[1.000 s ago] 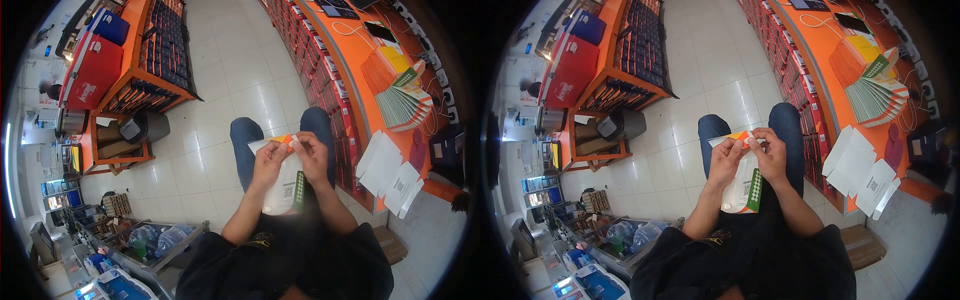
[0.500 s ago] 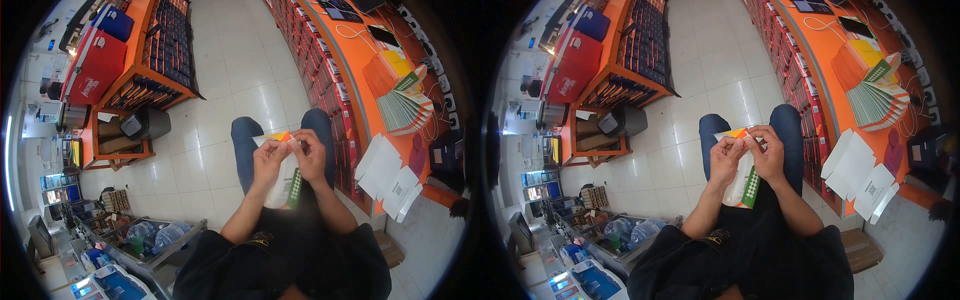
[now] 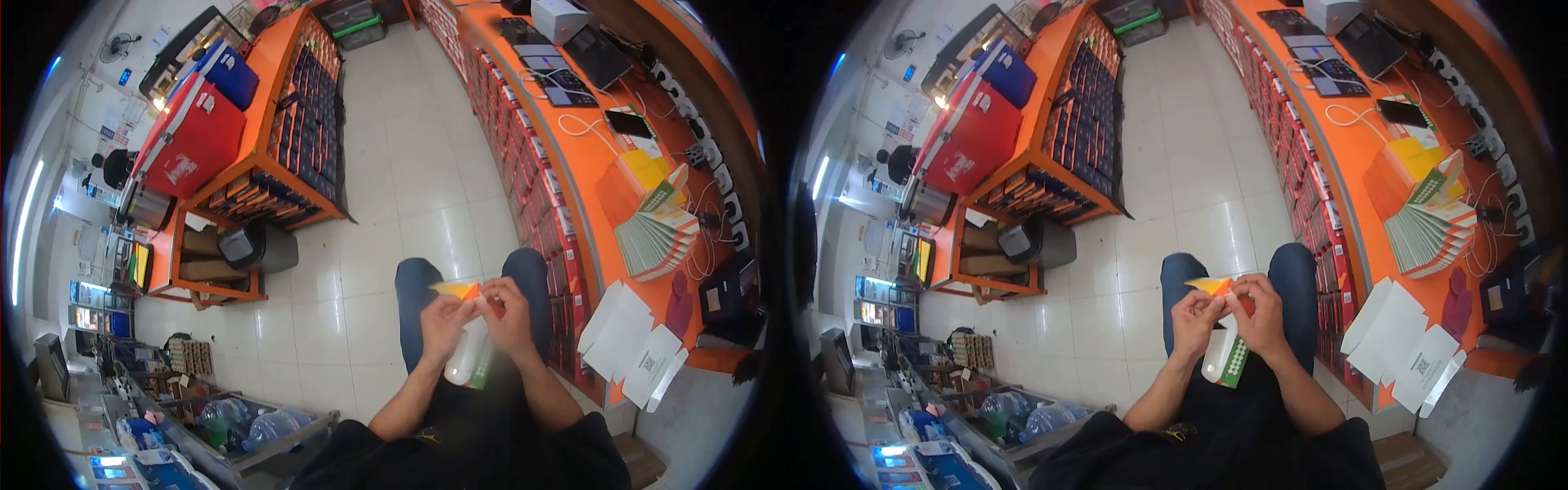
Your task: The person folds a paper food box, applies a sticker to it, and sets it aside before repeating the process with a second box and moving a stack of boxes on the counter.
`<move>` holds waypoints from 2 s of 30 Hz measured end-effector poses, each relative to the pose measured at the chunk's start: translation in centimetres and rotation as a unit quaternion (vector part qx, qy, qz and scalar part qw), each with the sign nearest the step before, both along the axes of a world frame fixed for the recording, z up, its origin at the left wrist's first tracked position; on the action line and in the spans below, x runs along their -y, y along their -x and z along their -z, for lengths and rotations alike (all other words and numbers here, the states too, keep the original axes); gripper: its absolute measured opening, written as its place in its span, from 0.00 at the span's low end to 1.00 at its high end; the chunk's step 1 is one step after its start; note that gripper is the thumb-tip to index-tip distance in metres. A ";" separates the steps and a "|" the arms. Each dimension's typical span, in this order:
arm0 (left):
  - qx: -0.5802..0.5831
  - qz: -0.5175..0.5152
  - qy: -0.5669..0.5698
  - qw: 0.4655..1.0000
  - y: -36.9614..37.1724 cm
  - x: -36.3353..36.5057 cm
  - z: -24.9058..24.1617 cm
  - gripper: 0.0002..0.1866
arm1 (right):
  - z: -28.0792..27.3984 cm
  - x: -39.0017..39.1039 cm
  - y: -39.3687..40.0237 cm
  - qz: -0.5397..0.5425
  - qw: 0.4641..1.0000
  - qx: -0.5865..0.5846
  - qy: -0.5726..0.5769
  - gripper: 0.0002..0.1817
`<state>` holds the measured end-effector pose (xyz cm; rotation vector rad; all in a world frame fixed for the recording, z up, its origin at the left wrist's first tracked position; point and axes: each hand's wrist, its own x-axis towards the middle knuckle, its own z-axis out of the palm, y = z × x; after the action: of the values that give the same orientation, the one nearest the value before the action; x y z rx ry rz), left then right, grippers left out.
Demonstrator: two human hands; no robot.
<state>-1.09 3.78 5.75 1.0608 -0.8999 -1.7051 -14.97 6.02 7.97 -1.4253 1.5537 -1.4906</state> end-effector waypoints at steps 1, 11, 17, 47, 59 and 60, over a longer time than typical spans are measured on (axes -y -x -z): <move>0.027 0.010 -0.005 1.000 -0.2 0.1 0.5 0.04 | -0.1 0.0 -0.1 0.001 1.000 -0.011 -0.003 0.04; 0.094 0.085 0.054 0.991 -0.7 1.2 0.0 0.13 | 0.8 0.4 -0.4 0.019 0.999 0.032 -0.008 0.04; 0.097 0.131 0.070 0.984 -0.4 1.2 1.3 0.12 | 0.9 0.3 0.5 0.004 0.998 0.049 -0.026 0.06; 0.081 0.070 0.158 0.982 -0.7 0.5 0.8 0.14 | 0.9 -1.0 0.5 -0.041 0.991 0.107 -0.069 0.05; 0.086 0.128 0.239 0.959 -0.9 0.2 0.6 0.17 | 1.2 -1.6 -1.4 0.058 0.996 0.048 0.041 0.09; 0.124 0.168 0.267 0.941 -1.0 -0.1 0.5 0.18 | 2.3 -1.6 -1.4 0.086 0.993 0.066 0.050 0.12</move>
<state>-0.08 3.91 5.27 0.7856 -1.6750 -1.4679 -13.55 7.62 5.67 -1.2434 1.5724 -1.7487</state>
